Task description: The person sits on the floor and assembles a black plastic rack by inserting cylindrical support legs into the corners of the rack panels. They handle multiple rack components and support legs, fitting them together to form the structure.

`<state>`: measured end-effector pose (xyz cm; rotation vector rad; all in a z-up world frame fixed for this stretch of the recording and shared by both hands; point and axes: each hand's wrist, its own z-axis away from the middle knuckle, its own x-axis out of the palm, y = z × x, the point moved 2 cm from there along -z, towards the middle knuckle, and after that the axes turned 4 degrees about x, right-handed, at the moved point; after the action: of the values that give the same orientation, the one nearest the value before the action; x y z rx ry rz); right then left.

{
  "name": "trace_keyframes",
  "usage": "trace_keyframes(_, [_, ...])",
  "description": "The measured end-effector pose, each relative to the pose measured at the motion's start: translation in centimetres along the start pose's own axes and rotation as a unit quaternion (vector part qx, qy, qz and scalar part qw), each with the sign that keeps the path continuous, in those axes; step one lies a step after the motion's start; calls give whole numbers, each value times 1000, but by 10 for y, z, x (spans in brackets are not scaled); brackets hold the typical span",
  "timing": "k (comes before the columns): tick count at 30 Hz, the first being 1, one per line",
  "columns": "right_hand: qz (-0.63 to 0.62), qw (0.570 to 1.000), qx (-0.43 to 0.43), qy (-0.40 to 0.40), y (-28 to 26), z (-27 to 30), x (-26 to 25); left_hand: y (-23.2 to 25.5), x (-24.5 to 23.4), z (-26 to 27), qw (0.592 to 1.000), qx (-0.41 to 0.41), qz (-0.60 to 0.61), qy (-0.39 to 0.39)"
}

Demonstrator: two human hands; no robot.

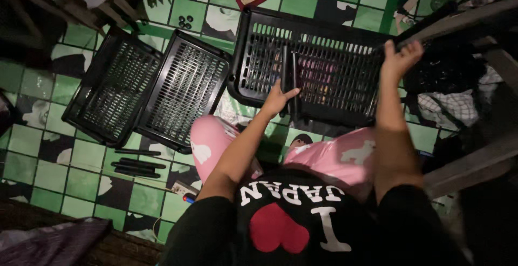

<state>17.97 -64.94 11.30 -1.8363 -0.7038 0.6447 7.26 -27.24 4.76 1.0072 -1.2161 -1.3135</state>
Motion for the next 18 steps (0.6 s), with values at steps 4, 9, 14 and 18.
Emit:
trace_keyframes(4, [-20, 999, -21, -28, 7, -42, 16, -15, -2, -11, 994, -42, 98, 19])
trace_keyframes(9, [-13, 990, 135, 30, 36, -55, 30, -17, 0, -12, 988, -68, 137, 29])
trace_keyframes(14, [-24, 957, 222, 183, 54, -69, 45, -13, 3, -12, 988, -83, 124, 36])
trace_keyframes(18, [-37, 961, 14, 272, 59, -79, 43, -17, 7, -11, 986, -104, 116, 51])
